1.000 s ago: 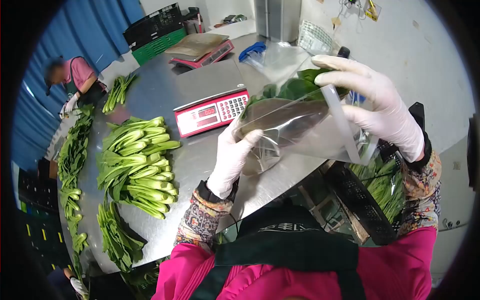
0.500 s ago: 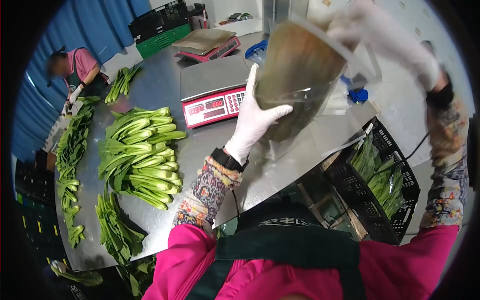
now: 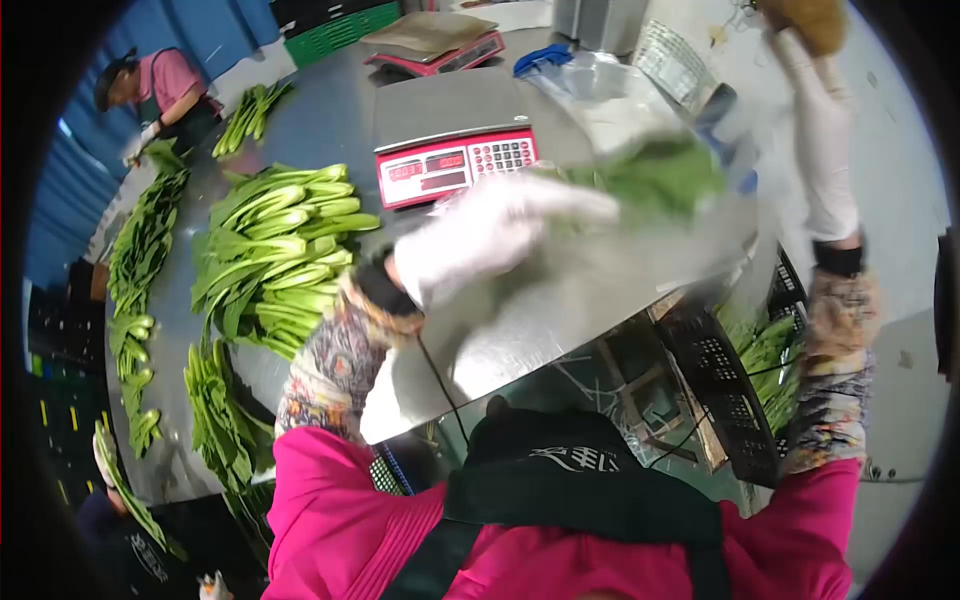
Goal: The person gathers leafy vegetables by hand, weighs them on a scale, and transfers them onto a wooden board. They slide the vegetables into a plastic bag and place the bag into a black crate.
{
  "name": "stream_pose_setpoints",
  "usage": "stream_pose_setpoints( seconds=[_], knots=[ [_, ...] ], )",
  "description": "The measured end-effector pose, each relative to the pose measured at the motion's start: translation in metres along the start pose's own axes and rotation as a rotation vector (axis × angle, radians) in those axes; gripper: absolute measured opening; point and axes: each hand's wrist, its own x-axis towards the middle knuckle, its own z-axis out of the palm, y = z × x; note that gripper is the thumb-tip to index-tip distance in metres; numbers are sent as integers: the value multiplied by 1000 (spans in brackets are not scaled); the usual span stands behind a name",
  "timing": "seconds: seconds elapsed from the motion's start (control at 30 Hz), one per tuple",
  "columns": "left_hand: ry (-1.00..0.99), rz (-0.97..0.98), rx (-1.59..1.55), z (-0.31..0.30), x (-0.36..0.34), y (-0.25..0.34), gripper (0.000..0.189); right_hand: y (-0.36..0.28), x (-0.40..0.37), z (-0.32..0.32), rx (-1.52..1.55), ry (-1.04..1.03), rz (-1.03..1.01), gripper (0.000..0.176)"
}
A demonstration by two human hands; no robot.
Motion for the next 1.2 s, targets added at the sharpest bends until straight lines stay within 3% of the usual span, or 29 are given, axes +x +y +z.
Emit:
stream_pose_setpoints(
  seconds=[0.03, 0.07, 0.1, 0.13, 0.2, 0.27, 0.3, 0.37, 0.43, 0.47, 0.5, 0.53, 0.57, 0.63, 0.67, 0.7, 0.73, 0.77, 0.83, 0.9, 0.97, 1.03, 1.13, 1.2],
  knots=[
    [51, 97, 291, 28, -18, -3, 42, 7, -29, 39, -13, 41, 96, 32],
    [-1, 17, 299, 27, -25, 3, 45, 0, -34, 52, 336, 11, 333, 32],
    [-220, -1, 721, 75, -62, -37, 46, 64, -70, 93, 31, 21, -37, 31],
    [-205, -137, 541, 106, -95, -67, 45, 53, -88, 117, -176, -83, -87, 34],
    [-358, -315, 908, 146, -128, -85, 50, 121, -110, 166, -297, -321, -124, 39],
    [-180, -361, 898, 173, -136, -79, 55, 173, -127, 209, -353, -668, 162, 56],
    [-108, -431, 881, 185, -134, -60, 56, 182, -140, 216, -355, -741, 130, 58],
    [265, -542, 809, 206, -140, -46, 63, 167, -150, 210, -378, -757, 20, 58],
    [690, -615, 743, 227, -148, -29, 56, 139, -163, 176, -174, -790, 56, 54],
    [958, -703, 518, 242, -149, -24, 53, 128, -179, 156, -170, -761, 34, 46],
    [1221, -781, 285, 257, -150, -19, 50, 108, -192, 132, -27, -794, 194, 36],
    [1256, -881, 104, 269, -163, -23, 45, 102, -208, 111, 3, -852, 206, 31],
    [1258, -992, -104, 279, -176, -33, 42, 89, -216, 88, 20, -1015, 390, 30],
    [999, -1241, -590, 279, -167, -23, 37, 68, -248, 54, 146, -1091, 660, 26],
    [952, -1229, -464, 288, -162, -24, 36, 66, -268, 37, 222, -1102, 554, 24],
    [960, -1238, -462, 292, -163, -22, 36, 43, -275, 25, 107, -1165, 713, 21],
    [909, -1212, -495, 295, -164, -22, 35, 37, -289, 13, 202, -1181, 487, 18],
    [858, -1181, -526, 296, -164, -22, 35, 26, -298, 6, 288, -1228, 589, 17],
    [858, -1187, -556, 296, -158, -13, 33, 12, -334, 0, 462, -1124, 401, 16],
    [858, -1127, -637, 301, -156, -7, 35, -5, -348, 2, 309, -1267, 253, 13],
    [893, -1101, -654, 306, -154, -5, 35, -11, -373, 8, 174, -1291, -59, 12],
    [924, -1072, -671, 309, -155, -5, 35, -19, -382, 14, 29, -1157, -314, 9],
    [928, -1037, -587, 312, -158, -9, 36, -18, -390, 15, -56, -1253, -338, 14],
    [936, -1076, -628, 312, -154, -6, 36, -22, -380, 7, -15, -1165, -332, 10]
  ],
)
